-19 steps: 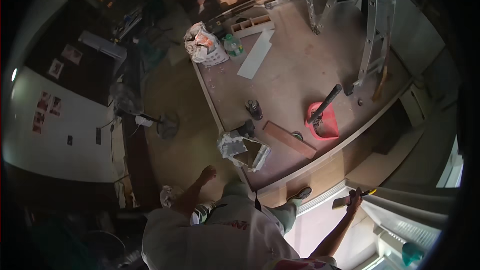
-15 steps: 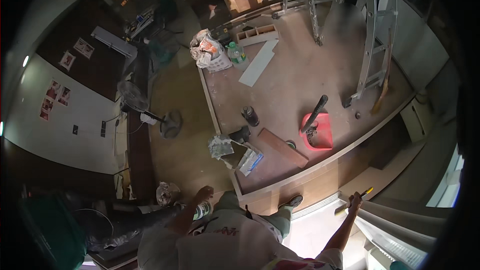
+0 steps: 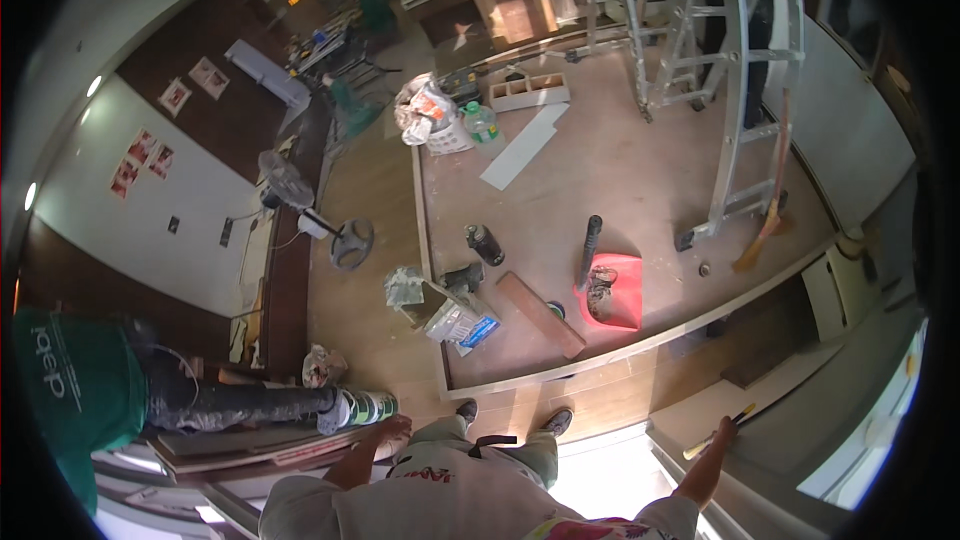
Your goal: The person cleans a room by sweeping the floor with a broom and wiping the interior of a wall cabinet with a cloth. They also move a large white board and a water bottle to clear space.
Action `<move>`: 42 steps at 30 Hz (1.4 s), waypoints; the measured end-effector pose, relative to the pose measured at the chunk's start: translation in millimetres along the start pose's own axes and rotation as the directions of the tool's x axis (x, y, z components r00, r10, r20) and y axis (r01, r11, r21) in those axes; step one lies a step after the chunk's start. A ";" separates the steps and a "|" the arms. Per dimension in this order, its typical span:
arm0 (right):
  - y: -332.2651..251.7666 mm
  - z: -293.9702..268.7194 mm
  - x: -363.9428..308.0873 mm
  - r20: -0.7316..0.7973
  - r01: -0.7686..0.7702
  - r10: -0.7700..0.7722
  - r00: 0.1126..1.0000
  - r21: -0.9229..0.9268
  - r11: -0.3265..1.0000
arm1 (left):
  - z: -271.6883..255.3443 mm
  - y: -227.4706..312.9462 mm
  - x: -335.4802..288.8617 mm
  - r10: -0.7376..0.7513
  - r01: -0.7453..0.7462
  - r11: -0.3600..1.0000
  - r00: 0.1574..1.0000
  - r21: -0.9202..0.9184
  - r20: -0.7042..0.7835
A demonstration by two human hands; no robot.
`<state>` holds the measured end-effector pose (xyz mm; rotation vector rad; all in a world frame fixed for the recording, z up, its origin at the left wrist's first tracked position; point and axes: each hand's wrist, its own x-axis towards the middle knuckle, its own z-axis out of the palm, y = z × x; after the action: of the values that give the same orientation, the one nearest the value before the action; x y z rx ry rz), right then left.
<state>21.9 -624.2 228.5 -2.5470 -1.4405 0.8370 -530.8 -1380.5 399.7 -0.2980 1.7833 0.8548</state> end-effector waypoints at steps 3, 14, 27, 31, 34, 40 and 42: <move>-15.0 6.6 -35.2 0.104 0.112 -0.135 0.985 0.202 0.973 | 18.7 -1.9 -22.0 0.004 0.001 1.000 0.982 0.026 -0.186; -113.6 -120.5 -252.9 0.235 0.141 -0.351 0.906 0.616 0.775 | 54.1 -41.0 -53.9 -0.036 0.014 0.996 0.968 -0.089 -0.249; -42.9 19.9 -94.1 0.105 0.255 -0.234 0.967 -0.307 0.917 | 70.8 -79.8 -80.1 -0.099 0.077 0.993 0.953 -0.090 -0.285; -10.1 34.0 -61.4 0.130 0.223 -0.181 0.975 -0.573 0.789 | 71.7 -76.8 -68.3 -0.046 0.004 0.986 0.968 -0.165 -0.247; 15.3 31.6 -42.7 0.149 0.219 -0.164 0.975 -0.755 0.618 | 53.7 -79.7 -44.2 0.000 -0.021 0.987 0.991 -0.159 -0.134; 17.6 -5.2 -141.8 -0.087 0.288 -0.313 0.946 -0.224 0.931 | 22.9 -50.9 -25.6 -0.005 -0.005 0.994 0.995 -0.107 -0.099; 27.8 -48.8 -162.4 -0.272 0.198 -0.288 0.918 -0.316 0.928 | 32.7 -23.9 -11.0 0.002 -0.004 0.999 0.998 -0.033 -0.060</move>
<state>2.5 -763.5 327.2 -2.4579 -1.8229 0.1841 -489.3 -1377.6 394.7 -0.3458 1.8268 0.8864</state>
